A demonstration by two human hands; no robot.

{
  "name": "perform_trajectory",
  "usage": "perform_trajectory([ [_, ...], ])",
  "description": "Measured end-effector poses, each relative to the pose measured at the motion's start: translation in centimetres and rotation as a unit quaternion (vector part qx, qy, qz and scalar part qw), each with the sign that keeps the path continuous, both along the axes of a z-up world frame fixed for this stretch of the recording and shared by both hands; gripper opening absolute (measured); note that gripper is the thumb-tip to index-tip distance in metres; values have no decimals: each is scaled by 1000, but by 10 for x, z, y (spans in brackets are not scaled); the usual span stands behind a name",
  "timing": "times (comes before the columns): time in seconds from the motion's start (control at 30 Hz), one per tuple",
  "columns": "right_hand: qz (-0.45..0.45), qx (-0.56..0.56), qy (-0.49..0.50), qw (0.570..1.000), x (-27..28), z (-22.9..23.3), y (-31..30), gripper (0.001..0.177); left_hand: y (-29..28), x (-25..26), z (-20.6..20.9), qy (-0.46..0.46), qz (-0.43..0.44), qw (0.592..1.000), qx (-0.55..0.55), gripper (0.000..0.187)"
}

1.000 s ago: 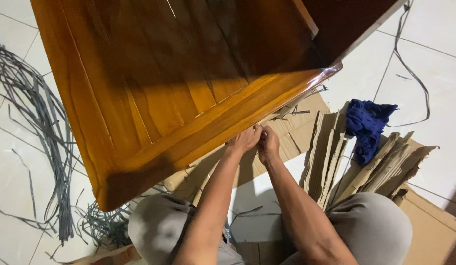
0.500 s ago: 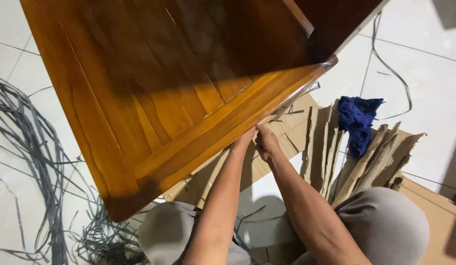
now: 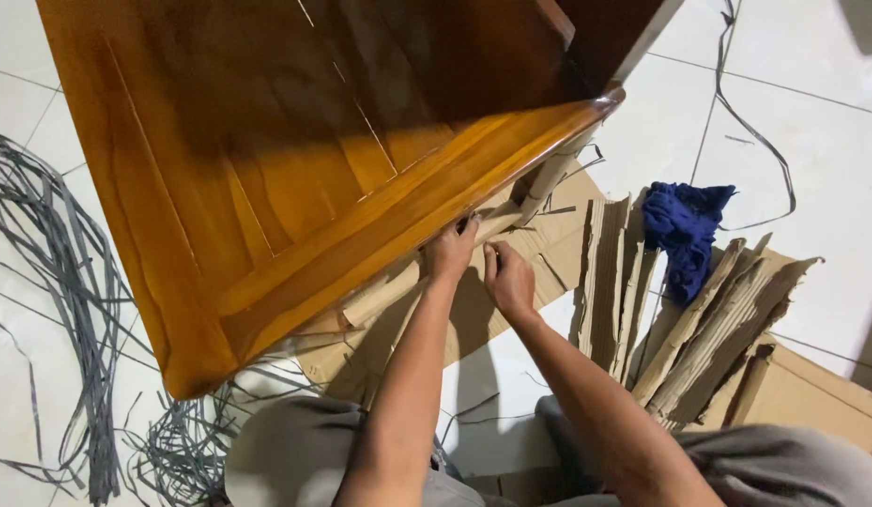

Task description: Wrapping wooden chair legs with protective cardboard and securing them with plastic ties

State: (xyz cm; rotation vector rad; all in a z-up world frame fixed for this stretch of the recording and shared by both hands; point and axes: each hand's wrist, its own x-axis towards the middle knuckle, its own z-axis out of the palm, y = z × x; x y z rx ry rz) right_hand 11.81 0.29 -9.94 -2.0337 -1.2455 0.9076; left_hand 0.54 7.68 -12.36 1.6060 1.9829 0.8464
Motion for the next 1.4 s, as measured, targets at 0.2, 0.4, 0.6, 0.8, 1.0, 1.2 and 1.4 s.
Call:
perform_trajectory([
  [0.2, 221, 114, -156, 956, 53, -35, 30, 16, -4, 0, -45, 79, -23, 988, 127, 41],
  [0.4, 426, 77, -152, 888, 67, 71, 83, 22, 9, -17, -121, 348, -157, 872, 306, 11],
  [0.6, 451, 96, -238, 855, 62, 34, 112, 19, -16, -11, 17, 1, -108, 994, -5, 28],
  [0.8, 499, 54, -339, 796, 40, -16, 138, 22, -23, -7, 65, -61, -145, 987, 43, 17],
  [1.0, 435, 164, -272, 843, 44, 1, 142, 23, -17, -9, 39, -2, -191, 976, 101, 8],
  [1.2, 525, 281, -454, 662, 45, 92, 125, 29, -19, -7, 62, -39, -208, 971, 115, 7],
  [1.4, 548, 123, -293, 774, 58, -149, 170, 85, -19, -8, 57, -30, -220, 970, 95, 5],
])
